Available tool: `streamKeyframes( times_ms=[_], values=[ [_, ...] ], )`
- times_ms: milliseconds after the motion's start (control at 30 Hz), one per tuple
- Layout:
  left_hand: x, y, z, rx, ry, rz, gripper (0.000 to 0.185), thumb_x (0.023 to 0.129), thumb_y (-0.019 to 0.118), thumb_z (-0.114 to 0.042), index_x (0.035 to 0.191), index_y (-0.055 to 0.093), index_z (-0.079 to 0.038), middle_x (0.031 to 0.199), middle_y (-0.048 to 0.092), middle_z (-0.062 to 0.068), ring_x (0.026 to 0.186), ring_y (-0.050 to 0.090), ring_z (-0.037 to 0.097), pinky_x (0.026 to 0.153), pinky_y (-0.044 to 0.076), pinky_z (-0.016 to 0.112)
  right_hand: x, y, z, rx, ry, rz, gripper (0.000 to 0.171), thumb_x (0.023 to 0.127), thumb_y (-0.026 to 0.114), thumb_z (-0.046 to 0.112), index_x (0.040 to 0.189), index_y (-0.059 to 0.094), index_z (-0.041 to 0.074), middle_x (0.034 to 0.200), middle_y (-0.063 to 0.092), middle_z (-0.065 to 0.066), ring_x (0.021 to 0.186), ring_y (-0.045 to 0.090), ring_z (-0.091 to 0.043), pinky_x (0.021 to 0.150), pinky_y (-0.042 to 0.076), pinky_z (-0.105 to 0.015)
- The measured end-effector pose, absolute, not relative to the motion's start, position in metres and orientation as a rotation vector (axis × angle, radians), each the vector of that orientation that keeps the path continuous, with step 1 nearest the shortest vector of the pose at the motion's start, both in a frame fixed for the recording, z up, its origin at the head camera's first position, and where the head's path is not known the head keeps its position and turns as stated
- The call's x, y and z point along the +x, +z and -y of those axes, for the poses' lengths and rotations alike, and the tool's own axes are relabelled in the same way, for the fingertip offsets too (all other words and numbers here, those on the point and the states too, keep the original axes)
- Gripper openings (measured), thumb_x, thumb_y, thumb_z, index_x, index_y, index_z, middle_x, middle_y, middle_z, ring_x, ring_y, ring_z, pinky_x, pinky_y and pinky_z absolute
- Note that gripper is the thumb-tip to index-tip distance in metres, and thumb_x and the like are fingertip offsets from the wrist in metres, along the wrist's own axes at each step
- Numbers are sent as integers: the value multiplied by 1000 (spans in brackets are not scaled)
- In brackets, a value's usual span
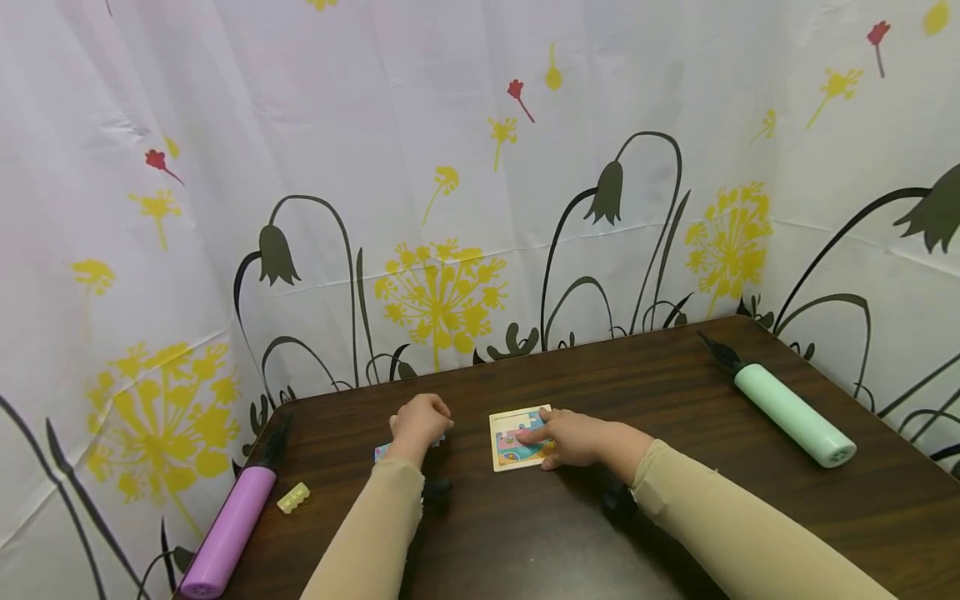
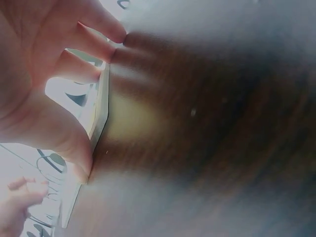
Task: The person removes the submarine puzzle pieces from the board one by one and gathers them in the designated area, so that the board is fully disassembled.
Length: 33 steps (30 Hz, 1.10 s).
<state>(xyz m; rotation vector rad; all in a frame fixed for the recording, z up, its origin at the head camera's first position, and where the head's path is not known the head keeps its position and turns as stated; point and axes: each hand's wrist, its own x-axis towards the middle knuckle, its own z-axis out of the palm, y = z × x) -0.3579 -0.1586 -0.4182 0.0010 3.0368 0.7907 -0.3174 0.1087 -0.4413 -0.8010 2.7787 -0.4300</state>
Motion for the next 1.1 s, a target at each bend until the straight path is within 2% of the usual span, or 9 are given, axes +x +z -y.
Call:
streamKeyframes(
  times_ms=[267,433,633,867,1100],
  values=[
    [-358,-422,86,240,864,-2968,5,85,77,-19,84,75,-15,89,68,-3,92,60,25,94,30,51,-318,-440,-110,-825,-447,-2761,61,87,76,32,144,53,31,155,31,-21,138,33,-44,105,35,-54],
    [-354,-427,59,289,857,-2911,6,82,79,-16,81,73,-14,85,67,-3,89,60,24,97,28,52,-318,-441,-112,-856,-436,-2758,58,88,75,33,142,56,27,154,32,-21,138,33,-44,104,36,-54],
    [-354,-430,50,298,857,-2882,13,79,80,-13,74,68,-13,76,62,-4,80,57,21,99,28,54,-317,-442,-114,-854,-441,-2761,53,88,74,33,139,60,24,155,31,-21,138,31,-45,103,36,-56],
    [-355,-432,50,300,876,-2855,13,79,77,-9,75,66,-12,75,61,-3,81,57,21,102,25,57,-318,-445,-115,-821,-506,-2753,53,87,76,32,138,61,25,155,26,-27,139,29,-47,102,36,-57],
    [-357,-434,50,314,865,-2859,12,77,76,-7,75,66,-13,76,61,-4,79,54,21,91,30,50,-320,-448,-114,-774,-508,-2756,53,86,75,37,137,61,26,154,25,-30,138,25,-51,105,30,-62]
  ],
)
